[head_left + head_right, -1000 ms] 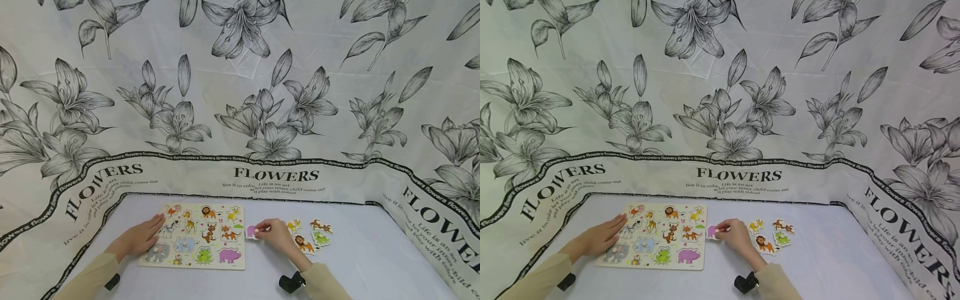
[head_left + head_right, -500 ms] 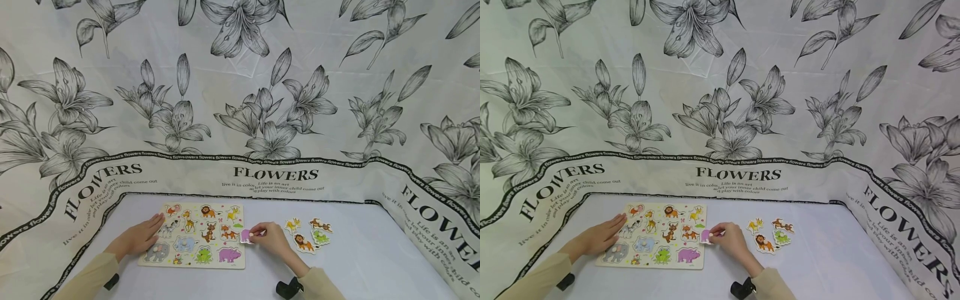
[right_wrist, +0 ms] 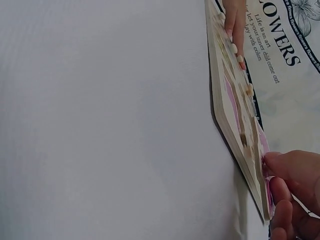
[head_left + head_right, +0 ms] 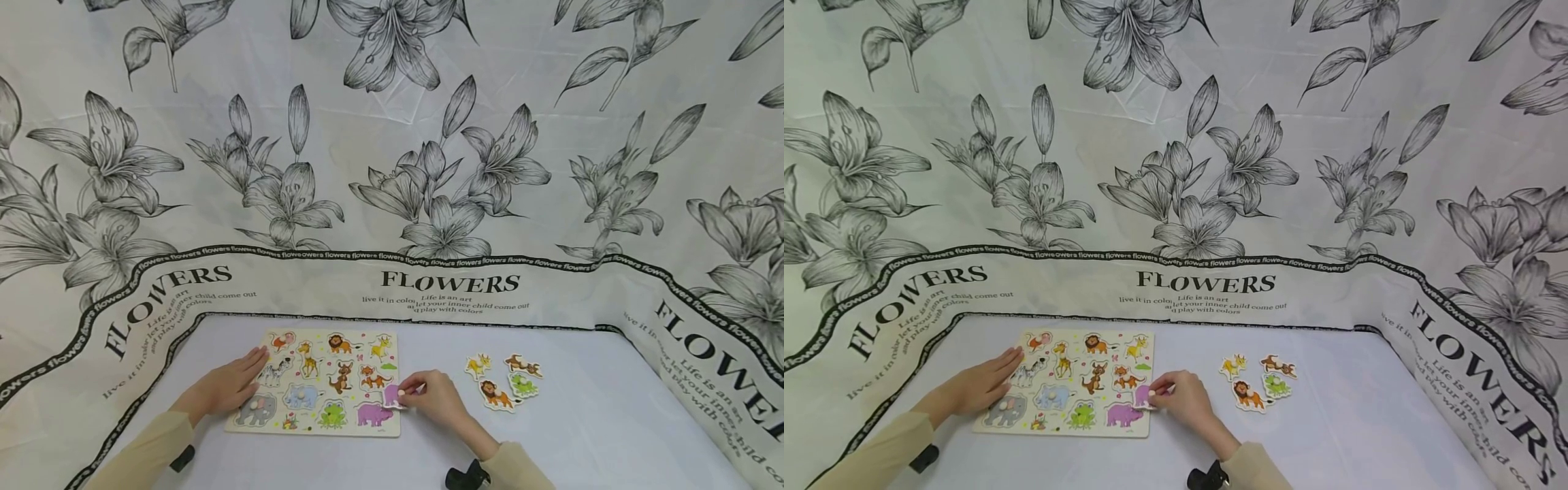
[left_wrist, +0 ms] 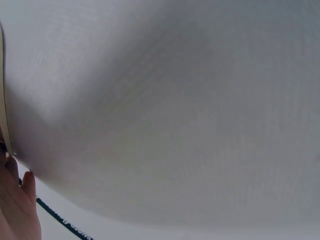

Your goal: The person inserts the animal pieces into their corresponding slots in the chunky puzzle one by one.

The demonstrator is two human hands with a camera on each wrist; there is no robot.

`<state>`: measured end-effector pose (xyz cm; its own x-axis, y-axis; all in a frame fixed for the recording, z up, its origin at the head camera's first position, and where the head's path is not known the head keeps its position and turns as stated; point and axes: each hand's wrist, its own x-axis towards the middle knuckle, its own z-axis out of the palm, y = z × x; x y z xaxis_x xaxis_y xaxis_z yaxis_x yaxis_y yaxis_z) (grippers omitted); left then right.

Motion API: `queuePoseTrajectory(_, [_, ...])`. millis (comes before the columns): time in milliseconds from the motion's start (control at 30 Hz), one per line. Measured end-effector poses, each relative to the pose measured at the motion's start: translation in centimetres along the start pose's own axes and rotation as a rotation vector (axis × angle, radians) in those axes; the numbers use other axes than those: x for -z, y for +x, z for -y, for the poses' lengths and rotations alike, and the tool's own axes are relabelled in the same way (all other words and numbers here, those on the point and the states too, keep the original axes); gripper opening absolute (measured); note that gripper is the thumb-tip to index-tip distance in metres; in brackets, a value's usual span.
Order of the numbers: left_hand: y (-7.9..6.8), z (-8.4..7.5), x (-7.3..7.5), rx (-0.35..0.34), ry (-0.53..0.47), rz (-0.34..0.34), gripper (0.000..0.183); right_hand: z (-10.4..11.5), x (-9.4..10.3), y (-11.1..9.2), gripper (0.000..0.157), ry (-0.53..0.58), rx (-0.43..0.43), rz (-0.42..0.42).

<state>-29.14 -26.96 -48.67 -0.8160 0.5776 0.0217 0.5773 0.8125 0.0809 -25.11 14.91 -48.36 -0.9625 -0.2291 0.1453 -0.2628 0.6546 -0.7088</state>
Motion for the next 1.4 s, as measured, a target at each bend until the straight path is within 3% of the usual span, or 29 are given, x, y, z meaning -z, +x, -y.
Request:
queuePoseTrajectory(733, [0.2, -0.1, 0.0, 0.017, -0.012, 0.021, 0.057, 2.5, -1.7, -0.5, 0.011, 0.008, 0.044, 0.06])
queuePoseTrajectory(967, [0.0, 0.2, -0.4, -0.016, -0.002, -0.027, 0.057, 2.9, -2.4, -0.4, 0.011, 0.031, 0.053, 0.085])
queuePoseTrajectory(1200, [0.1, 0.0, -0.1, 0.02, -0.005, 0.015, 0.057, 3.1, -2.8, -0.5, 0.01, 0.026, 0.051, 0.099])
queuePoseTrajectory(1400, [0.1, -0.1, 0.0, 0.017, 0.004, 0.011, 0.057, 3.2, -3.0, -0.5, 0.009, 0.012, 0.053, 0.1])
